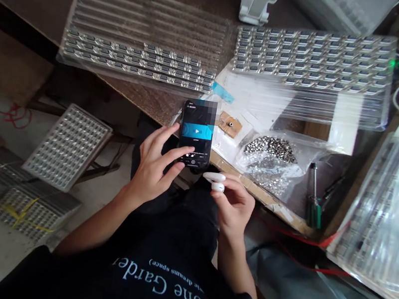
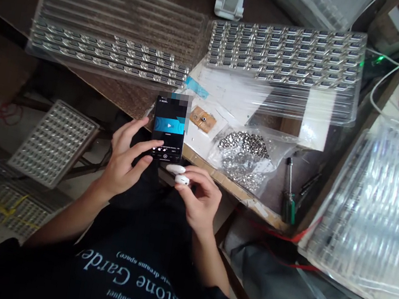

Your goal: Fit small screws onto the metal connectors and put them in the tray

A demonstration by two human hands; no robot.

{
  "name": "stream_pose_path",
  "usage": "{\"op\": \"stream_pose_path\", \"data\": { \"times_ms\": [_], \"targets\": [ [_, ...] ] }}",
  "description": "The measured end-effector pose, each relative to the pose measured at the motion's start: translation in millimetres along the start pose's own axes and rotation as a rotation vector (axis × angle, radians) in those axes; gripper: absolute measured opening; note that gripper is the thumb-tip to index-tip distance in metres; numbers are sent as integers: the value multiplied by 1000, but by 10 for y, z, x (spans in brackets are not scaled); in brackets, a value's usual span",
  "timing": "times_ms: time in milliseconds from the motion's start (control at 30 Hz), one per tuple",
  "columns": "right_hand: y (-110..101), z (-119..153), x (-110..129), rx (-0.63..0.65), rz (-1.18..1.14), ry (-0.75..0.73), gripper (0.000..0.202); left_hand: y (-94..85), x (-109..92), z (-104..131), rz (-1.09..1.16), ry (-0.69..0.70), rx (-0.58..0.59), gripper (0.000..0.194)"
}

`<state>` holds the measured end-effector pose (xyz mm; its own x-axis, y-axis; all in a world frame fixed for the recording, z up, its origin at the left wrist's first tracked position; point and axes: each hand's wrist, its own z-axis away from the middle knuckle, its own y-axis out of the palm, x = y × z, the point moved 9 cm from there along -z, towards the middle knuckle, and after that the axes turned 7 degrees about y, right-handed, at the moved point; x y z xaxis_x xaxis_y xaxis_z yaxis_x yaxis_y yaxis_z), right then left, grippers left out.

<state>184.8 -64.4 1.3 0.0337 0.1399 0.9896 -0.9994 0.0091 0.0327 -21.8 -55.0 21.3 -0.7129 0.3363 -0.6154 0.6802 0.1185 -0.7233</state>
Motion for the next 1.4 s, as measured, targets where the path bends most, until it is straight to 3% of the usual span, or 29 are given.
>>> {"op": "stream_pose_path", "data": {
  "times_ms": [133,267,767,1000,1400],
  "targets": [
    [17,5,19,17,-38,-9,15,17,78,-31,-66,-68,16,45],
    [12,10,9,12,-25,1,12,-14,71,-44,-37,-50,-24,50],
    [2,18,-26,-5,25,22,11,5,53,-11,-10,-63,23,47],
    [-4,14,-13,-9,34,20,12,-16,-68,4,31,31,30,40],
    [-7,18,-20,-8,38,24,13,-9,-59,40,32,24,43,38]
  ]
}}
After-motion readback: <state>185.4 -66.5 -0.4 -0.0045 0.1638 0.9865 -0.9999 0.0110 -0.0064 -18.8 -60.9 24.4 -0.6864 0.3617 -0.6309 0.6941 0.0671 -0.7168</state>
